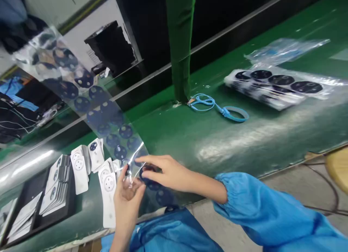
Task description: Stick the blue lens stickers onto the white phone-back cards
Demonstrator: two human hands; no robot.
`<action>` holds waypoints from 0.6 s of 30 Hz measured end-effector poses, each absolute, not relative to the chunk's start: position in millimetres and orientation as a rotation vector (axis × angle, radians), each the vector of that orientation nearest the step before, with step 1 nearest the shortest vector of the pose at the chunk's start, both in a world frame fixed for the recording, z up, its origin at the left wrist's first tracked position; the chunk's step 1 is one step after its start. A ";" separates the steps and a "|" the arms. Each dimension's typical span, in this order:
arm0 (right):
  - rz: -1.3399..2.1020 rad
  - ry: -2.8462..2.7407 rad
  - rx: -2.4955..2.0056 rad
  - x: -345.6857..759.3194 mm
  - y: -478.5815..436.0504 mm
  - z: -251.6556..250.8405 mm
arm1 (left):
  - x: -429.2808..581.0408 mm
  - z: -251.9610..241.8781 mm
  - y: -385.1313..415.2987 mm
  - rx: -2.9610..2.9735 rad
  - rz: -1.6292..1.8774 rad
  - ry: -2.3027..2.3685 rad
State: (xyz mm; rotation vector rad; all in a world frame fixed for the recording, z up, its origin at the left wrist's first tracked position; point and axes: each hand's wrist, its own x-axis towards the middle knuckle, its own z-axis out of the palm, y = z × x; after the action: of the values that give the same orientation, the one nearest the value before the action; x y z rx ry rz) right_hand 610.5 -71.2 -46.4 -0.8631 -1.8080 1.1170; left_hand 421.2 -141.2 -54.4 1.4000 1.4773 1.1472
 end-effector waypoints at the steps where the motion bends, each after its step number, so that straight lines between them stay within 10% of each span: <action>1: 0.932 -1.967 -0.859 615.3 -69.7 -41.8 | 418.5 -52.3 -138.7 1.410 1.146 1.502; 8: -0.213 -2.191 -0.709 616.5 -62.7 -18.4 | 395.2 -31.9 -116.6 1.715 1.065 1.558; 18: 0.434 -2.407 -0.742 603.5 -67.4 17.5 | 365.2 -5.9 -85.6 2.058 0.790 1.555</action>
State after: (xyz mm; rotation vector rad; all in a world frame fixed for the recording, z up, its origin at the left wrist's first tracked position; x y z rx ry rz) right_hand 603.5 -67.4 17.5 -0.7417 -2.4070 0.4339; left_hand 365.2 -85.6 -5.9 2.0576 1.5554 0.7899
